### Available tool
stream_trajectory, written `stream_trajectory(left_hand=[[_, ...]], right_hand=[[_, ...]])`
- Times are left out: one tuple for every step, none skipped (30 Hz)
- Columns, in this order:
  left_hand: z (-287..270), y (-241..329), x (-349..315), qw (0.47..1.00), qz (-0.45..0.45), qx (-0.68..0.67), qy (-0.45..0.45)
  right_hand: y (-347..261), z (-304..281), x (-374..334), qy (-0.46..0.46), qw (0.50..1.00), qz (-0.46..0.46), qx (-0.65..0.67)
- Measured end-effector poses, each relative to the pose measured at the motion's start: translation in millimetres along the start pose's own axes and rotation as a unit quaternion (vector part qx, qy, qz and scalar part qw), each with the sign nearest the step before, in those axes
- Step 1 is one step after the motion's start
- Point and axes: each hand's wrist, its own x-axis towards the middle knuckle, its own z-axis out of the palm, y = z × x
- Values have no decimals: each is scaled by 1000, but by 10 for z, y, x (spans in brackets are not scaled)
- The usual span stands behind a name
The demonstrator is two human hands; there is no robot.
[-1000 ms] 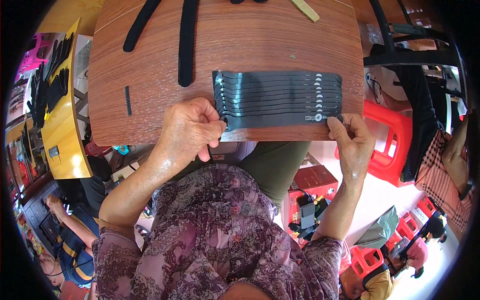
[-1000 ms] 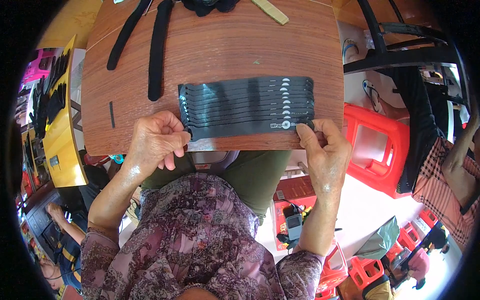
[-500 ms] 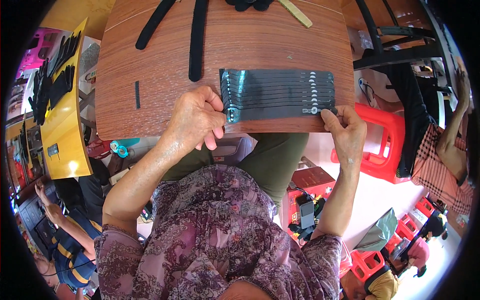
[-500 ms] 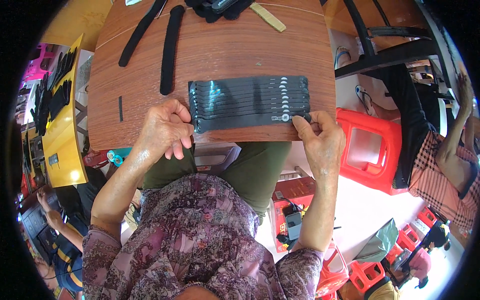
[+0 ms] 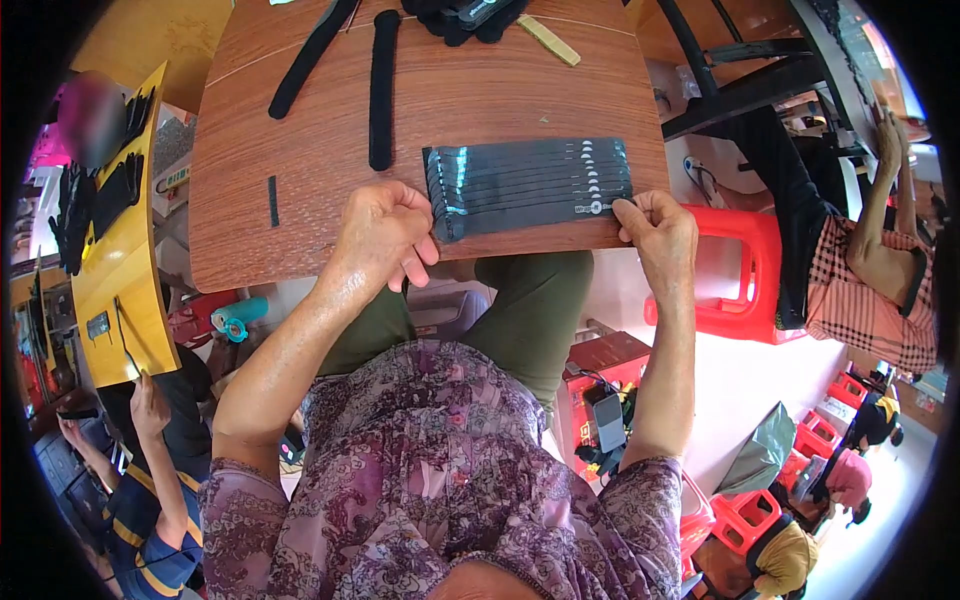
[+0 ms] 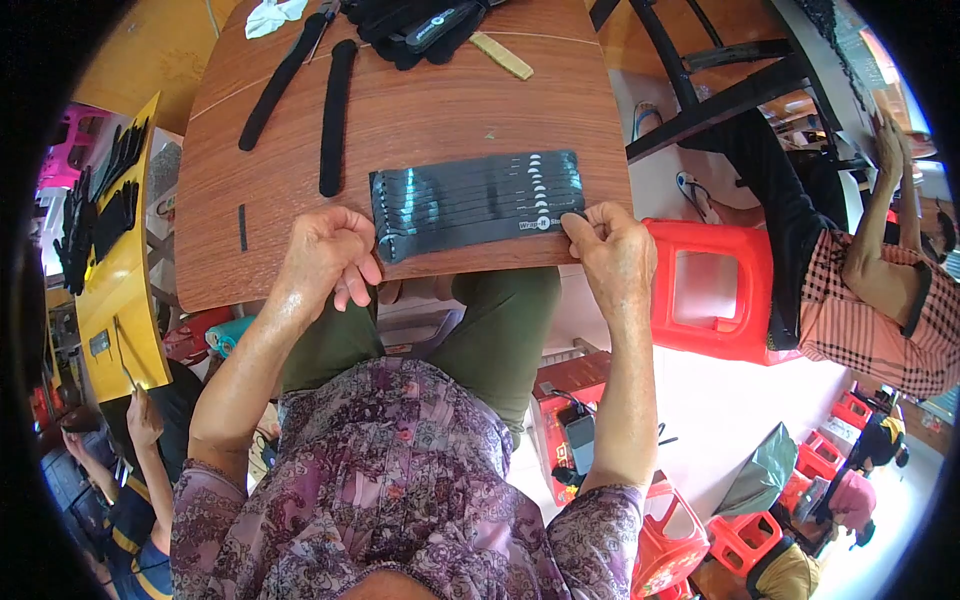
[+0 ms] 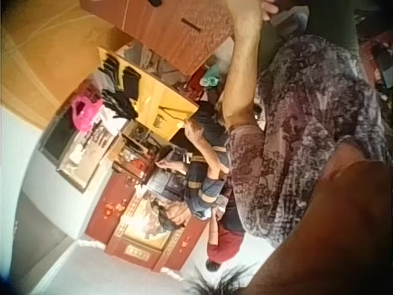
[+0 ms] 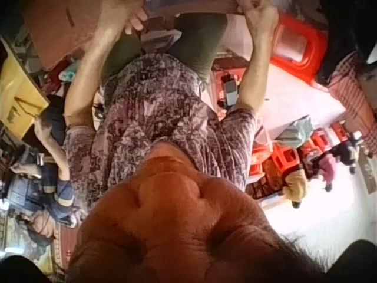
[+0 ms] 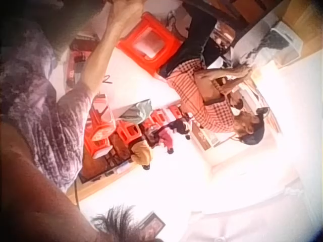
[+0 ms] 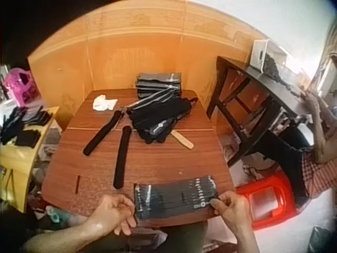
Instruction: The person is assembling black fabric straps by applying adhesive strips and joining multiple components.
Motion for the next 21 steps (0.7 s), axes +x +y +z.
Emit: stream_trajectory(left_hand=[[-1,10,7,1000,-1,13,0],[2,9,16,1000,0,12,0],[-1,-8,26,1000,0,4,-1],[-5,-16,31,1000,1,-4,-2],[-9,-13,30,1000,4,-6,-2],[0,-1,35,1000,0,-9,-2],[6,11,39,1000,-4,-11,-3],[10,16,44,1000,-2,-11,-4],[9,14,44,999,-1,-32,-10],[8,16,44,998,-1,-53,-17],[3,23,45,999,1,-51,-18],[-6,23,47,998,-2,-61,-21],[-10,25,49,997,-5,-70,-24],[-9,27,51,997,-4,-69,-24],[-3,26,51,997,-3,-72,-25],[2,28,49,997,-3,-74,-25],[6,31,44,997,-2,-73,-26],[8,31,43,998,2,-60,-21],[10,29,42,999,6,-48,-16],[17,19,25,999,5,-47,-16],[37,-3,-4,999,31,-16,4]], right_hand=[[-25,-7,-3,0,1000,1,-13],[-27,-12,-2,1,1000,0,-14],[-30,-11,-1,1,1000,-1,-23],[-29,-10,0,1,999,-2,-32],[-23,-6,2,3,999,-5,-33],[-2,-6,9,4,1000,-1,-22],[11,-8,15,6,1000,2,-11],[16,-12,20,8,1000,2,-11],[19,-13,20,7,1000,2,-13],[16,-18,18,6,1000,2,-15],[-1,-21,11,8,1000,2,-14],[-23,-12,-2,7,1000,4,-23],[-36,-8,-10,5,999,5,-32],[-28,-3,-9,7,999,5,-31],[-9,4,-11,6,1000,-3,-30],[1,5,-16,6,1000,-12,-28],[-8,-2,-25,7,1000,-12,-28],[-23,-8,-31,9,1000,-9,-26],[-32,-6,-37,11,1000,-6,-24],[-21,11,-42,10,1000,-5,-24],[7,34,-48,28,999,-18,-21]])
